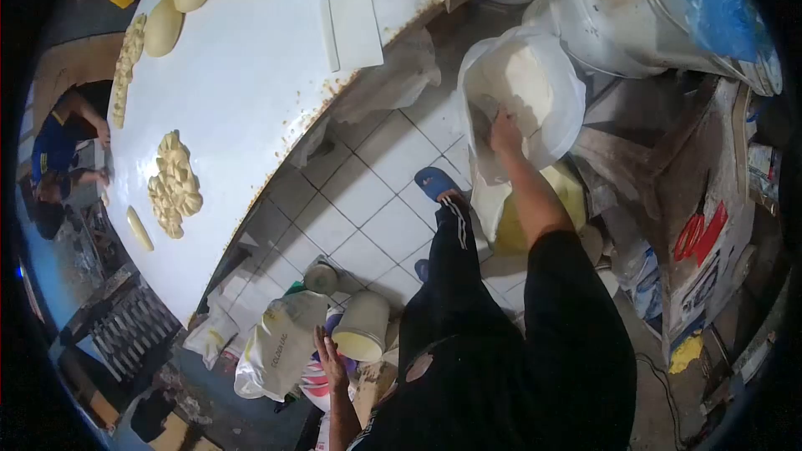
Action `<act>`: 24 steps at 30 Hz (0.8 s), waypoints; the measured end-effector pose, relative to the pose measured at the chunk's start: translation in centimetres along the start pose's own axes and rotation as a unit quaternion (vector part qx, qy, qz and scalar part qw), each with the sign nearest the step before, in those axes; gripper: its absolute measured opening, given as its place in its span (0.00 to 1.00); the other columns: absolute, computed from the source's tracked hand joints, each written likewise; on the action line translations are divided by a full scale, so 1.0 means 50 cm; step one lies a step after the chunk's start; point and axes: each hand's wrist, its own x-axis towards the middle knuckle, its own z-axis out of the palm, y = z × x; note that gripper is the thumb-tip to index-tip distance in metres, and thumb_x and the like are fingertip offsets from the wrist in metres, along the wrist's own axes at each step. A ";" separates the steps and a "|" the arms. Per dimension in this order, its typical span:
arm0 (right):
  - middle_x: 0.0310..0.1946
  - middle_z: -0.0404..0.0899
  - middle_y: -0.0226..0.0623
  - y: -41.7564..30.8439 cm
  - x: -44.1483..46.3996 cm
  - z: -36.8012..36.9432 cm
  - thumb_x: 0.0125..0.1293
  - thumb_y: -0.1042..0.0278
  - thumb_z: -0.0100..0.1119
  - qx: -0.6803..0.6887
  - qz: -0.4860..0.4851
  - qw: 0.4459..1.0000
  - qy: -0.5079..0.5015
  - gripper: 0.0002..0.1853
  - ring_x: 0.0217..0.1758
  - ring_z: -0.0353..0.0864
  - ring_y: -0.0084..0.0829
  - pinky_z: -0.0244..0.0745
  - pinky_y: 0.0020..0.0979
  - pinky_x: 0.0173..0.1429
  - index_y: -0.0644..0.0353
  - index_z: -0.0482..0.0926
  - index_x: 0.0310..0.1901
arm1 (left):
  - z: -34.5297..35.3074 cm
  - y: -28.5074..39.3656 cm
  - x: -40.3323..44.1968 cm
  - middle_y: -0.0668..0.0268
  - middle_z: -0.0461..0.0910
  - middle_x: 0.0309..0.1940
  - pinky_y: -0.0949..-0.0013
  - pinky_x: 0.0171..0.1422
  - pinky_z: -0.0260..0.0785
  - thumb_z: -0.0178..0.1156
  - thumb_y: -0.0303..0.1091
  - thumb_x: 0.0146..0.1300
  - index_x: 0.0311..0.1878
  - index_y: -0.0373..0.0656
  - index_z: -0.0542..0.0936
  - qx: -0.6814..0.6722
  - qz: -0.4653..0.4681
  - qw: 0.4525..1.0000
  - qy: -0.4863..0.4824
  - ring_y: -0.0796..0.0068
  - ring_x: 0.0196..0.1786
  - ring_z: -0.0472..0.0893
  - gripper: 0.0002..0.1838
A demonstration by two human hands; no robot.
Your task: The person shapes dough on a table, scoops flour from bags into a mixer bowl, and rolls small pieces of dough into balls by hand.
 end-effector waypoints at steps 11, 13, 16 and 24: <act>0.48 0.83 0.48 0.094 -0.132 -0.326 0.61 0.69 0.55 0.404 0.087 0.903 -0.120 0.28 0.36 0.87 0.45 0.86 0.41 0.32 0.64 0.70 0.65 | 0.020 0.049 -0.005 0.53 0.56 0.80 0.53 0.81 0.53 0.44 0.50 0.82 0.82 0.44 0.52 -0.119 0.083 0.989 0.022 0.56 0.81 0.58 0.34; 0.45 0.83 0.46 0.051 -0.169 -0.384 0.61 0.66 0.56 0.440 0.102 0.883 -0.129 0.25 0.35 0.86 0.40 0.86 0.39 0.34 0.71 0.75 0.58 | 0.013 0.020 -0.015 0.53 0.56 0.80 0.52 0.81 0.54 0.44 0.50 0.82 0.82 0.44 0.53 -0.117 0.101 0.987 0.041 0.56 0.80 0.58 0.33; 0.51 0.81 0.52 -0.048 -0.220 -0.438 0.61 0.71 0.53 0.392 0.025 0.913 -0.112 0.26 0.46 0.86 0.46 0.87 0.43 0.35 0.68 0.73 0.63 | 0.013 -0.042 -0.038 0.53 0.57 0.80 0.52 0.79 0.55 0.46 0.53 0.80 0.81 0.46 0.54 -0.185 0.086 0.976 0.080 0.54 0.79 0.60 0.35; 0.41 0.83 0.45 -0.484 -0.496 -0.366 0.60 0.72 0.52 0.210 -0.251 0.909 -0.257 0.22 0.32 0.83 0.34 0.82 0.36 0.29 0.69 0.77 0.56 | 0.078 -0.316 -0.169 0.52 0.71 0.72 0.61 0.76 0.61 0.54 0.46 0.77 0.74 0.36 0.67 -0.258 0.062 0.929 0.259 0.58 0.73 0.71 0.30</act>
